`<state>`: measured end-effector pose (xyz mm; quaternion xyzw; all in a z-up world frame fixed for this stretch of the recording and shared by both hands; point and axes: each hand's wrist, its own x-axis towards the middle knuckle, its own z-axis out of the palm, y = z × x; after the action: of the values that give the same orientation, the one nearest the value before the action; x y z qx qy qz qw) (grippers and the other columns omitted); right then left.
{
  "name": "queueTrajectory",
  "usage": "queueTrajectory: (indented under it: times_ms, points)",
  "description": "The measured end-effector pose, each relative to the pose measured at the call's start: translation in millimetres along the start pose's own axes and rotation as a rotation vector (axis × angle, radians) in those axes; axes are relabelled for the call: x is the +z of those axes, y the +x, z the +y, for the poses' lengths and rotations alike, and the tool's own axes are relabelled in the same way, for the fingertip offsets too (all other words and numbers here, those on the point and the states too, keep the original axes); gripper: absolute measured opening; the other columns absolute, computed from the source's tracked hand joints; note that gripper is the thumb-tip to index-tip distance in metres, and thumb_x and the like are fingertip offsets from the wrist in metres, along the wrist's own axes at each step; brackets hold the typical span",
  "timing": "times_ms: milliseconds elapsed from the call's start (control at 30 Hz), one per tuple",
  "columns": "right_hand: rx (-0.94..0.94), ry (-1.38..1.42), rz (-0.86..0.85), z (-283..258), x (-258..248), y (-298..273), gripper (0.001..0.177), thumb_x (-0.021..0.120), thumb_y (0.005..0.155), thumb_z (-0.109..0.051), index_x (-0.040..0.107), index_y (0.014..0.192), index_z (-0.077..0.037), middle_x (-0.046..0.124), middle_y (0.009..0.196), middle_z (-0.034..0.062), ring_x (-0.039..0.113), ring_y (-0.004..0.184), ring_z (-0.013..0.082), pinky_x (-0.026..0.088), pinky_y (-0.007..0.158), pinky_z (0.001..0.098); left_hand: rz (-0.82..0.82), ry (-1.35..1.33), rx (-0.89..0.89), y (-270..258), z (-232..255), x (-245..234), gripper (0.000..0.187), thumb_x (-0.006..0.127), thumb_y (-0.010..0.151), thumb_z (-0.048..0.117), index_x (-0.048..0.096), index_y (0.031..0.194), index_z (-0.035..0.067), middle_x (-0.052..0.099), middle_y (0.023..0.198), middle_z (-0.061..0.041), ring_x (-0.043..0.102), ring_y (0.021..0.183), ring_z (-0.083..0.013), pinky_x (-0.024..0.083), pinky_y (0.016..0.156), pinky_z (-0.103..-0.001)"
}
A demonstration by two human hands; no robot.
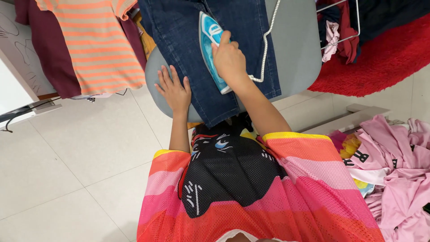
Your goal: The person irons a pair of blue jeans on a gray ironing board. They smooth the fabric with both hands, then use a blue and white steam iron to press the legs and waist area. The person repositions the jeans several times to reach different sections before finishing.
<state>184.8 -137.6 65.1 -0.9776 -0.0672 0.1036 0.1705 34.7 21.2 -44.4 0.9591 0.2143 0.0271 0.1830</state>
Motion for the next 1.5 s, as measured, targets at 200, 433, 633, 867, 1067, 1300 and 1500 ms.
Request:
queueTrajectory:
  times_ms: [200,433,633,867,1067,1300,1500]
  points:
    - [0.018,-0.029,-0.043,8.1,-0.3,-3.0,0.050,0.059,0.103,-0.037,0.039,0.124,0.004,0.066,0.088,0.0325,0.072,0.072,0.0462,0.060,0.059,0.0471,0.020,0.003,-0.005,0.8,-1.0,2.9,0.062,0.053,0.106,0.042,0.043,0.159,0.012,0.030,0.168,-0.016,0.021,0.157,-0.0353,0.011,0.122,-0.067]
    - [0.005,0.042,-0.074,8.6,-10.3,16.7,0.047,0.056,0.104,-0.037,0.040,0.121,0.003,0.067,0.088,0.0311,0.073,0.078,0.0470,0.061,0.064,0.0490,0.024,-0.007,-0.003,1.5,-1.2,2.8,0.062,0.055,0.105,0.043,0.045,0.158,0.012,0.032,0.166,-0.016,0.022,0.156,-0.0357,0.012,0.121,-0.067]
    - [-0.037,-0.004,-0.271,26.3,-72.9,20.0,0.049,0.056,0.105,-0.042,0.047,0.124,0.002,0.070,0.097,0.0333,0.069,0.090,0.0523,0.056,0.080,0.0569,0.048,-0.056,-0.009,3.2,-1.4,-1.4,0.063,0.060,0.103,0.046,0.048,0.156,0.015,0.035,0.165,-0.015,0.025,0.155,-0.0351,0.013,0.122,-0.067]
    - [-0.241,-0.131,-0.168,122.4,-179.2,25.4,0.052,0.072,0.097,-0.046,0.061,0.123,-0.003,0.070,0.097,0.0337,0.067,0.093,0.0522,0.053,0.082,0.0582,0.069,-0.118,-0.087,3.5,13.1,-11.4,0.058,0.070,0.095,0.034,0.058,0.145,0.009,0.040,0.159,-0.019,0.029,0.150,-0.0397,0.019,0.117,-0.067]
    - [-0.119,-0.242,-0.076,228.5,-224.4,36.6,0.051,0.081,0.085,-0.045,0.069,0.123,-0.012,0.074,0.099,0.0208,0.071,0.092,0.0418,0.054,0.077,0.0529,0.135,-0.120,0.044,-7.0,81.4,1.9,0.038,0.070,0.096,0.023,0.069,0.129,0.003,0.044,0.156,-0.019,0.035,0.150,-0.0390,0.025,0.120,-0.065]
    - [-0.087,-0.219,0.035,322.7,-215.1,52.7,0.049,0.085,0.084,-0.038,0.070,0.125,-0.015,0.076,0.104,0.0157,0.072,0.094,0.0378,0.055,0.078,0.0499,0.094,-0.322,0.091,-4.0,180.4,27.6,0.028,0.066,0.101,0.019,0.070,0.122,0.002,0.068,0.122,-0.016,0.064,0.111,-0.0347,0.052,0.098,-0.045]
    - [-0.101,-0.169,0.078,363.1,-190.8,71.9,0.048,0.085,0.087,-0.035,0.067,0.125,-0.011,0.076,0.101,0.0178,0.072,0.091,0.0389,0.056,0.076,0.0503,0.114,-0.288,-0.010,-1.4,209.0,34.1,0.032,0.066,0.101,0.019,0.068,0.125,-0.001,0.070,0.112,-0.018,0.066,0.103,-0.0365,0.054,0.088,-0.045]
